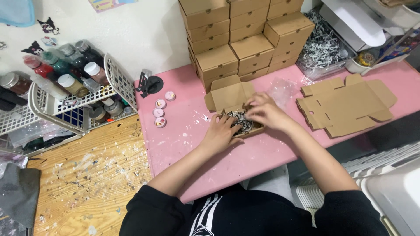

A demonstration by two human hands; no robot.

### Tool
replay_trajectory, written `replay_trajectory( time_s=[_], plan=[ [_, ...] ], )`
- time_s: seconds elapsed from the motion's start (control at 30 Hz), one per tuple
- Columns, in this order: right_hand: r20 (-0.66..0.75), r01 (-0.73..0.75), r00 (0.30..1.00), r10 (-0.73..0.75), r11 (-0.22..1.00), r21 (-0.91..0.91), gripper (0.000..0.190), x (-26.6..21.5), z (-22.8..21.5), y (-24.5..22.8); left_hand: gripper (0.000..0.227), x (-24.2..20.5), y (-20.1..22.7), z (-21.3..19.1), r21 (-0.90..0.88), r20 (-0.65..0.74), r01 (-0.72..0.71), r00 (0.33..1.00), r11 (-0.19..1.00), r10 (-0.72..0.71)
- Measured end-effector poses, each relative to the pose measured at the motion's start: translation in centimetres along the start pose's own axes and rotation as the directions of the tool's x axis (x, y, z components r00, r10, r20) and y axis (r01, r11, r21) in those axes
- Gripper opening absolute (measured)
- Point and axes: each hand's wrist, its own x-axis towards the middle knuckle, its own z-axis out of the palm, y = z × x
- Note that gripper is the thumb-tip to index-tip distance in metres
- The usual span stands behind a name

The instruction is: Folding a cardboard product box, adding paper filler, packing inside accessories in small plastic bags, and closing the box.

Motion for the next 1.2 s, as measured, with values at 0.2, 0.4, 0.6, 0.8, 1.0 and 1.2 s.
replay_trajectory(
  time_s=[0.2,0.4,0.6,0.8,1.0,1.2],
  plan=[
    [0.229,-0.177,0.964,0.136,0.969,0.171,0.047,0.0,-2.1,-1.2,0.085,-0.2,0.7,-1.9,0.029,-0.156,0.052,0.987,0.998,-0.047],
    [0.300,0.034,0.954,-0.020,0.998,-0.043,0.017,-1.0,-0.1,1.3,0.064,-0.8,-1.4,2.7,0.095,-0.003,0.008,1.000,0.995,-0.008],
    [-0.194,-0.420,0.898,0.394,0.901,-0.113,0.052,-2.7,-1.6,6.1,0.072,-0.9,-1.3,1.7,-0.009,-0.003,0.026,1.000,1.000,-0.026],
    [-0.185,-0.425,0.905,0.382,0.800,-0.424,0.025,-4.6,1.5,5.9,0.068,-0.4,-1.0,0.1,0.041,-0.059,-0.067,0.996,0.997,0.069],
    [-0.321,-0.572,0.819,0.476,0.719,-0.394,0.025,-3.9,1.0,4.3,0.072,-0.3,-1.1,-0.9,-0.153,-0.083,-0.024,0.996,0.988,0.011],
    [-0.599,-0.289,0.739,0.308,0.948,0.132,0.015,-2.3,-2.0,1.8,0.071,0.4,-2.6,-1.9,-0.324,-0.235,0.047,0.964,0.945,-0.128]
  ],
)
